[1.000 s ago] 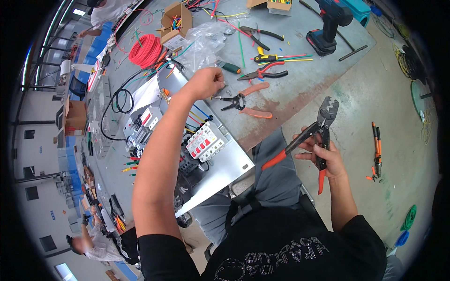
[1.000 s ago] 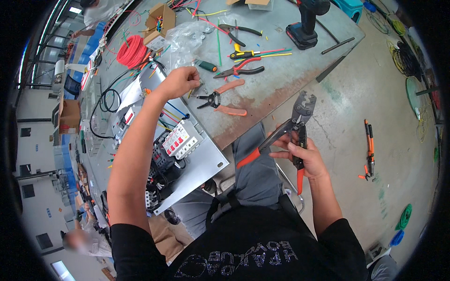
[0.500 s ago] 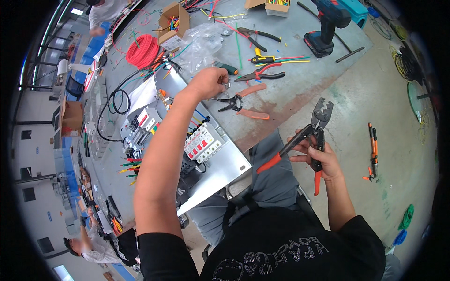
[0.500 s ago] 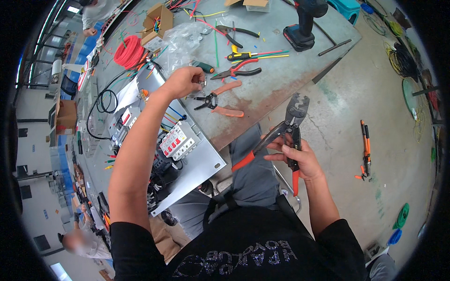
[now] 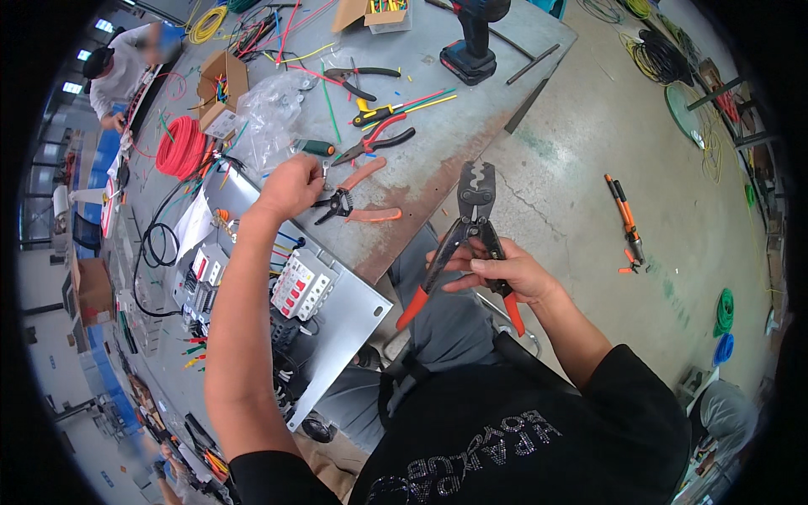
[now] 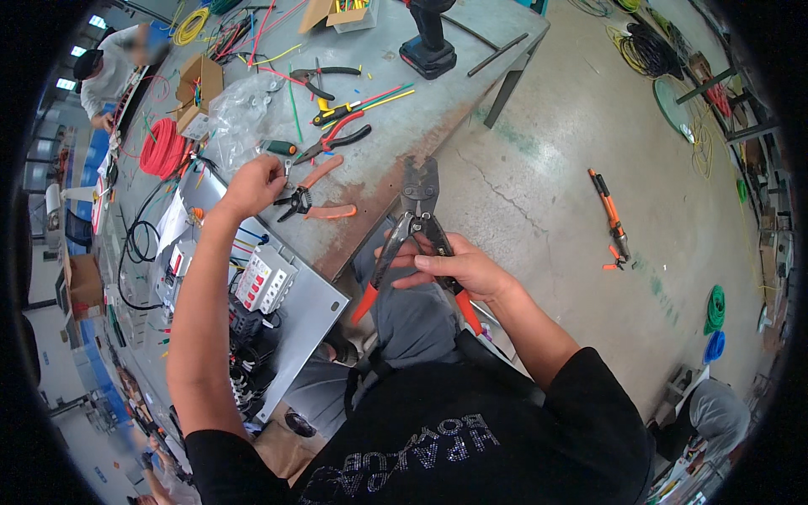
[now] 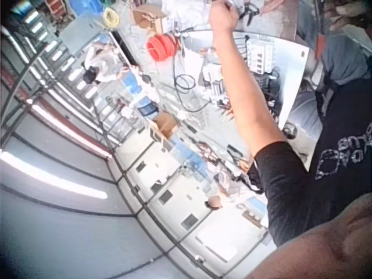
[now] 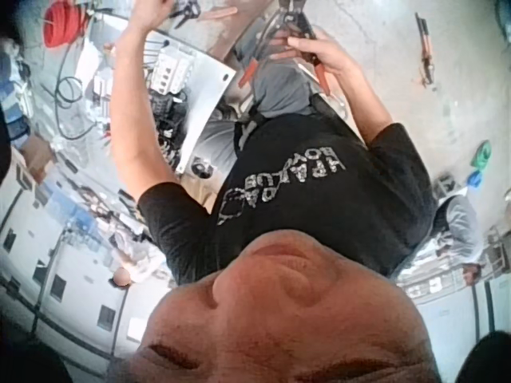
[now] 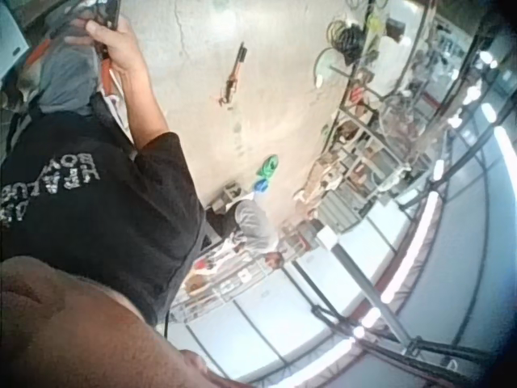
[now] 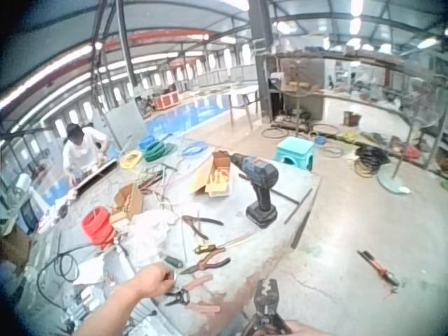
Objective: The person sits at a workbench and uses wire cutters to strip and trim colored wires connected to an electrical panel. They repeatedly cut wire ends and adjust connections within the panel.
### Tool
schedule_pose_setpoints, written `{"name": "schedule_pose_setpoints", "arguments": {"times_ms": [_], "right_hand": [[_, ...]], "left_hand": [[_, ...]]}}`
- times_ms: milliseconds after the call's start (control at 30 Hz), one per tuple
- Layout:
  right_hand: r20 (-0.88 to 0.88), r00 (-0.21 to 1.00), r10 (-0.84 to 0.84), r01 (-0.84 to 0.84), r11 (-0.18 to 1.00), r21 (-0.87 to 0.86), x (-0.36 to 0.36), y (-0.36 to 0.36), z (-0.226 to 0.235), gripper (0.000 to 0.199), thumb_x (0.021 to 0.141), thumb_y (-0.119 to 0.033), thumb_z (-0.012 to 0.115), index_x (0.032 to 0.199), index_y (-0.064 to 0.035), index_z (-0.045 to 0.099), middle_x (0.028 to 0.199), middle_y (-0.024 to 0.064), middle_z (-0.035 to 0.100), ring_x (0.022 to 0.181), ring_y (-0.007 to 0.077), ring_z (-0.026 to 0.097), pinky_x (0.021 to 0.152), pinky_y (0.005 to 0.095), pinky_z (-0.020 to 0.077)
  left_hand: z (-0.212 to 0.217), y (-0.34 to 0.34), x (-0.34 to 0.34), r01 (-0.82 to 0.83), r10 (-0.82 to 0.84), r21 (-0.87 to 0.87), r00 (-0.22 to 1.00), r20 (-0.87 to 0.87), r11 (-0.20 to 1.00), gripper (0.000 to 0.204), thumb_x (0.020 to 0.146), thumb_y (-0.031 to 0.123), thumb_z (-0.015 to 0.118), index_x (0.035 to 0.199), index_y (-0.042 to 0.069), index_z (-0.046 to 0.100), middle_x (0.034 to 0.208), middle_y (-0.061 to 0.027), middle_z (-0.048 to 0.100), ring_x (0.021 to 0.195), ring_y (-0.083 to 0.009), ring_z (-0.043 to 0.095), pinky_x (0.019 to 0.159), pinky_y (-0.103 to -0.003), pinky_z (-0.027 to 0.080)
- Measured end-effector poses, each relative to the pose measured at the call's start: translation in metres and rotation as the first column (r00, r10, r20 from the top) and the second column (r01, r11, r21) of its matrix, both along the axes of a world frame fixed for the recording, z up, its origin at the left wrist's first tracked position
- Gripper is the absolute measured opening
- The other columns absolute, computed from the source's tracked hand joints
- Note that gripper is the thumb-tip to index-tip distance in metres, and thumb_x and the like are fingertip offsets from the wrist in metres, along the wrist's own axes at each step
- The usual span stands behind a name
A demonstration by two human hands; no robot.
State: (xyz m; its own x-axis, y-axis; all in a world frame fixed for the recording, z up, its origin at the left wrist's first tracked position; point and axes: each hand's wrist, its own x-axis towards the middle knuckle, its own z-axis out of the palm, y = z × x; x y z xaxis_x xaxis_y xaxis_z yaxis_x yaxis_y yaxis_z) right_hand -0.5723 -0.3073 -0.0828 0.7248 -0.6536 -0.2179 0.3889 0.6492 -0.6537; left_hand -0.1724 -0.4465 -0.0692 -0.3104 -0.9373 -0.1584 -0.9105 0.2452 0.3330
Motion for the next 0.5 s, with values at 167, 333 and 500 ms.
{"name": "schedule_pose_setpoints", "arguments": {"times_ms": [167, 333, 500], "right_hand": [[0.028, 0.999, 0.040, -0.040, 0.999, -0.008, 0.008, 0.004, 0.003, 0.066, 0.098, -0.018, 0.066, 0.155, 0.0038, 0.041, 0.152, 0.0255, 0.053, 0.141, 0.0364, 0.054, 0.109, 0.0501, 0.0535], [0.033, 0.996, 0.079, -0.078, 0.996, -0.031, 0.018, 0.008, 0.015, 0.066, 0.098, -0.018, 0.067, 0.156, 0.0013, 0.041, 0.153, 0.0247, 0.052, 0.142, 0.0372, 0.052, 0.108, 0.0509, 0.0537], [0.050, 0.992, 0.117, -0.114, 0.992, -0.056, 0.030, 0.009, 0.023, 0.064, 0.100, -0.017, 0.065, 0.156, 0.0010, 0.040, 0.152, 0.0246, 0.052, 0.142, 0.0368, 0.052, 0.109, 0.0515, 0.0535]], "left_hand": [[0.007, 0.004, -0.006, 0.009, -0.001, -0.086, 0.995, 0.101, 0.996, 0.019, 0.084, 0.018, 0.067, 0.088, 0.000, 0.064, 0.089, -0.0233, 0.069, 0.083, -0.0424, 0.067, 0.075, -0.048, 0.053], [0.017, 0.000, 0.008, -0.003, 0.011, -0.130, 0.998, 0.061, 0.991, 0.020, 0.083, 0.018, 0.067, 0.088, -0.001, 0.065, 0.082, -0.0236, 0.070, 0.078, -0.0449, 0.067, 0.072, -0.051, 0.054], [0.011, 0.006, 0.006, -0.209, 0.207, 0.006, 0.965, -0.162, 0.978, 0.020, 0.084, 0.018, 0.070, 0.090, -0.001, 0.067, 0.080, -0.0205, 0.073, 0.074, -0.0355, 0.074, 0.068, -0.045, 0.058]]}}
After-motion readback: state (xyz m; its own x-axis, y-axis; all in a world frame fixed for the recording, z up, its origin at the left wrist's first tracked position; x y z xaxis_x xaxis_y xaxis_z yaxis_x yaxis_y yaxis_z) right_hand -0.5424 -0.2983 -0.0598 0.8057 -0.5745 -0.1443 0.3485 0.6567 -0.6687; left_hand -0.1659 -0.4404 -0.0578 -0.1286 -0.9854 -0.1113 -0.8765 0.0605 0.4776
